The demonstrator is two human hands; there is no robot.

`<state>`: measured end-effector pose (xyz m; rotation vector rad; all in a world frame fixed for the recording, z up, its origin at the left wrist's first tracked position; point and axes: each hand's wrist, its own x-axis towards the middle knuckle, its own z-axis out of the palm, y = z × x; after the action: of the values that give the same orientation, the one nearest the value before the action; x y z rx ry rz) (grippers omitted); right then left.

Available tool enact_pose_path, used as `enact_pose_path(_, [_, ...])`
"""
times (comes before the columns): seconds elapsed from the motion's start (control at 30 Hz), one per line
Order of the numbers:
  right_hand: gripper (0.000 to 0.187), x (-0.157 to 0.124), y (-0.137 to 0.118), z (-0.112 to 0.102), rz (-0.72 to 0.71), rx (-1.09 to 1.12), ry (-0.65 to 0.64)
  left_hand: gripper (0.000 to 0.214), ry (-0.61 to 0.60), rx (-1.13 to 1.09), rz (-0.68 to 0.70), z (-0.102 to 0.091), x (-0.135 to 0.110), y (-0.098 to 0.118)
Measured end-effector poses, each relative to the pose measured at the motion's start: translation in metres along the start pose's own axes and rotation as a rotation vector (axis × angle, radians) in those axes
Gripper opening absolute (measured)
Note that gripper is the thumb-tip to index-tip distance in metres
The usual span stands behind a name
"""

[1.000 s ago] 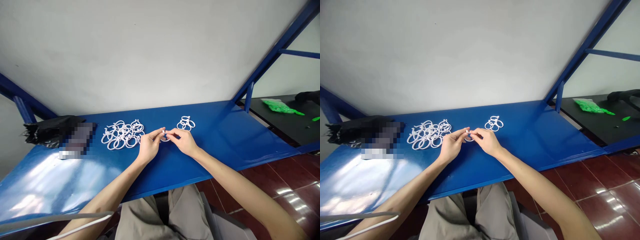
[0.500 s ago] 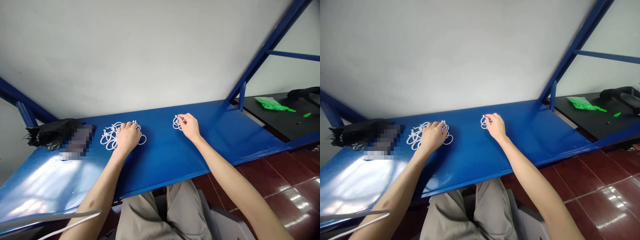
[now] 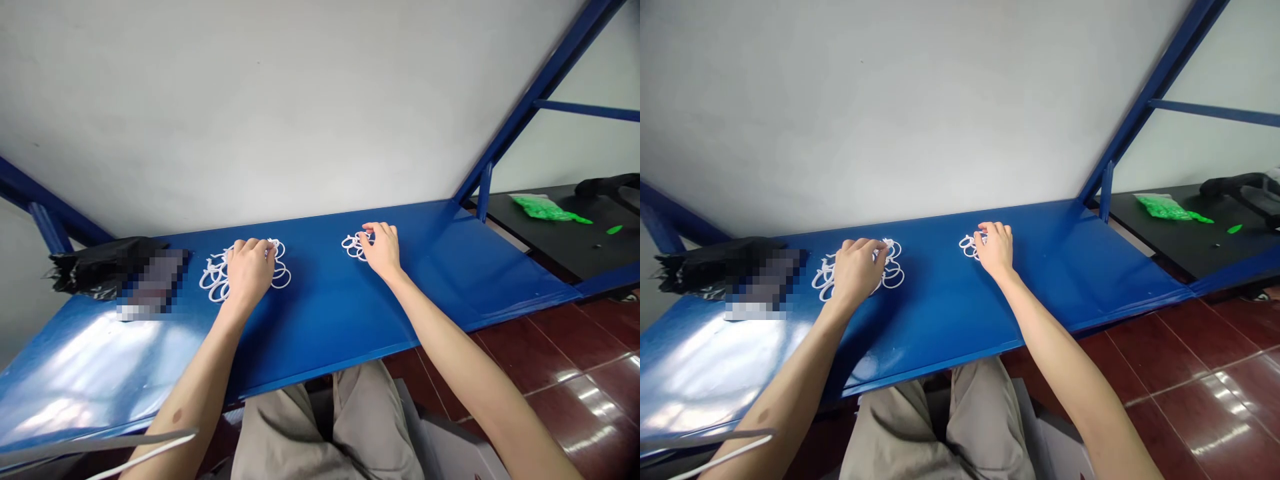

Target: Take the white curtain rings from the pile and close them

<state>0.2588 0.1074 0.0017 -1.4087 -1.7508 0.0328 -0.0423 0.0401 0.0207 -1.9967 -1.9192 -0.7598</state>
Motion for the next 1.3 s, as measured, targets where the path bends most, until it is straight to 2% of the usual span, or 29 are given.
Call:
enact_pose_path(0.1, [0.02, -0.005, -0.012, -0.004, -0.056, 0.049, 0.004, 0.024, 0.055, -0.116, 0.02, -0.008, -0.001, 0.012])
enact_pose_path(0.2, [0.019, -0.012, -0.026, -0.006, -0.105, 0.14, -0.044, 0.02, 0.048, -0.32, 0.038, -0.015, -0.002, 0.026])
enact_pose_path(0.3, [0.018, -0.021, -0.04, -0.005, -0.123, 0.265, -0.171, 0.02, 0.007, -0.485, -0.01, -0.019, -0.003, 0.037])
enact_pose_path(0.43, [0.02, -0.031, -0.052, -0.004, -0.128, 0.409, -0.364, 0.02, -0.037, -0.555, -0.005, -0.019, -0.006, 0.044])
enact_pose_path(0.5, [0.024, -0.035, -0.057, -0.004, -0.078, 0.504, -0.446, 0.018, -0.031, -0.557, 0.09, -0.016, -0.008, 0.046])
enact_pose_path(0.63, [0.035, -0.04, -0.062, 0.0, 0.112, 0.753, -0.593, 0.017, -0.012, -0.445, 0.411, -0.005, -0.017, 0.052])
enact_pose_path(0.7, [0.034, -0.041, -0.062, 0.002, 0.181, 0.826, -0.598, 0.017, -0.021, -0.397, 0.514, 0.0, -0.022, 0.058])
enact_pose_path(0.77, [0.029, -0.04, -0.061, 0.004, 0.211, 0.83, -0.552, 0.018, -0.01, -0.415, 0.541, 0.003, -0.026, 0.064])
enact_pose_path(0.83, [0.026, -0.039, -0.061, 0.004, 0.218, 0.795, -0.483, 0.016, 0.012, -0.487, 0.491, 0.003, -0.028, 0.069])
enact_pose_path(0.93, [0.027, -0.039, -0.062, 0.0, 0.206, 0.766, -0.418, 0.017, 0.029, -0.579, 0.229, 0.002, -0.028, 0.072])
enact_pose_path(1.03, [0.029, -0.04, -0.064, -0.003, 0.186, 0.77, -0.421, 0.028, -0.09, -0.67, -0.015, 0.001, -0.027, 0.072])
enact_pose_path(1.13, [0.028, -0.042, -0.065, -0.001, 0.17, 0.78, -0.425, 0.021, -0.22, -0.775, -0.054, 0.003, -0.027, 0.071])
enact_pose_path(1.3, [0.031, -0.045, -0.063, 0.003, 0.157, 0.828, -0.427, 0.02, -0.19, -0.756, -0.04, 0.01, -0.029, 0.071])
